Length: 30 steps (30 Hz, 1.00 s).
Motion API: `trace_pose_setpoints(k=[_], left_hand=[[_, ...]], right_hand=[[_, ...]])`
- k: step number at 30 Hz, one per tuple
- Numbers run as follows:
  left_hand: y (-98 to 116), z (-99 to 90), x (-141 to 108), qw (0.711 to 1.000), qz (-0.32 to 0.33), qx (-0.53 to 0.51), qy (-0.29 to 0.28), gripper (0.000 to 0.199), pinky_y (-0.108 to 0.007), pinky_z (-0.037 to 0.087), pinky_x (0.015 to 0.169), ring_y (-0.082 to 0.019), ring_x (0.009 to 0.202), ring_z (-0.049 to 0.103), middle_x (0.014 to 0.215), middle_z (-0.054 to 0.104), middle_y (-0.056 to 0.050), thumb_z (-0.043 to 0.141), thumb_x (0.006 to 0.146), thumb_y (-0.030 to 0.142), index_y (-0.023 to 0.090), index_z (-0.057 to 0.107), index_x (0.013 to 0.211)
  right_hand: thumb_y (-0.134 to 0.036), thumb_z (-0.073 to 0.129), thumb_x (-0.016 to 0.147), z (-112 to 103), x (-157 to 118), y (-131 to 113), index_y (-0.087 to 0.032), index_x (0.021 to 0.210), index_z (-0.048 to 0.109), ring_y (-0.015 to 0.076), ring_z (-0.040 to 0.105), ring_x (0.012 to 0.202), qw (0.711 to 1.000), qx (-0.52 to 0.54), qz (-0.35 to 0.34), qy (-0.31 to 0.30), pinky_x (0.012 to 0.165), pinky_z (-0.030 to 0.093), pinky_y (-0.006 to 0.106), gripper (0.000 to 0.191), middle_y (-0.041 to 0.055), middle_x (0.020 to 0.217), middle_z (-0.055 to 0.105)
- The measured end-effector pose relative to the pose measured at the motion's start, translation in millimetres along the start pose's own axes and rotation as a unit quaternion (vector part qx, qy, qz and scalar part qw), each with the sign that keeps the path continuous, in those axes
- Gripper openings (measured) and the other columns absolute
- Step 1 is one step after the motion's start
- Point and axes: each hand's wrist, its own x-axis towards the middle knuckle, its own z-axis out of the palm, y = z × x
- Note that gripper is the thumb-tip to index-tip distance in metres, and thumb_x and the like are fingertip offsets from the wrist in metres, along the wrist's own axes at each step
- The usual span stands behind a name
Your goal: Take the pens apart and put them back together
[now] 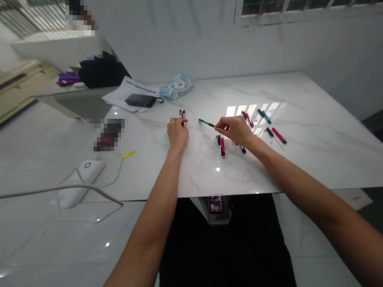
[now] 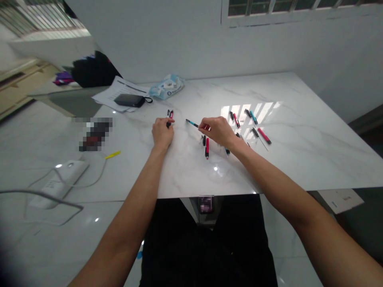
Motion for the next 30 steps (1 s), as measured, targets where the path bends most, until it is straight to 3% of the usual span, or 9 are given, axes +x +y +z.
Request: trace_pose_setpoints(k=[8,12,18,30], left_hand=[[1.8,-1.8,0.5,1.0,-0.015,-0.01,0.004,0.043,-0.044,0.05,0.114,-0.032,0.127,0.066,0.135,0.068,-0.015,0.056,0.095,0.002,0.024,0.078,0.125],[1.2,-1.4,3.8,0.998,-0.038,-0.045,0.02,0.031,-0.043,0.05,0.115,-0.032,0.129,0.067,0.137,0.069,-0.016,0.06,0.103,0.017,0.024,0.076,0.129],[-2.7,-2.9,11.9,0.99,-0.09,-0.105,0.024,0.033,-0.038,0.05,0.112,-0.027,0.127,0.07,0.134,0.076,-0.013,0.048,0.112,0.027,0.024,0.075,0.13],[-4.5,-3.9,10.0,0.991,-0.079,-0.109,0.017,0.033,-0.037,0.052,0.108,-0.026,0.122,0.073,0.136,0.079,-0.009,0.053,0.108,0.029,0.026,0.076,0.132]], right_hand=[[-0.019,0.059,0.101,20.7,13.4,-17.5,-0.021,0.1,0.077,0.0216,0.073,0.086,0.979,-0.176,-0.043,-0.096,0.074,0.044,0.033,0.018,0.006,0.102,0.084],[-0.017,0.056,0.102,41.0,31.7,-29.8,-0.019,0.105,0.077,0.0227,0.073,0.089,0.966,-0.212,-0.057,-0.138,0.075,0.041,0.034,0.021,0.008,0.106,0.084],[-0.018,0.051,0.107,68.8,59.1,-46.9,-0.016,0.117,0.076,0.0257,0.074,0.094,0.945,-0.25,-0.091,-0.19,0.076,0.041,0.035,0.027,0.0136,0.117,0.083],[-0.019,0.05,0.112,94.2,68.1,-44.0,-0.016,0.119,0.076,0.0249,0.071,0.101,0.96,-0.196,-0.108,-0.166,0.078,0.045,0.034,0.027,0.0158,0.122,0.08]])
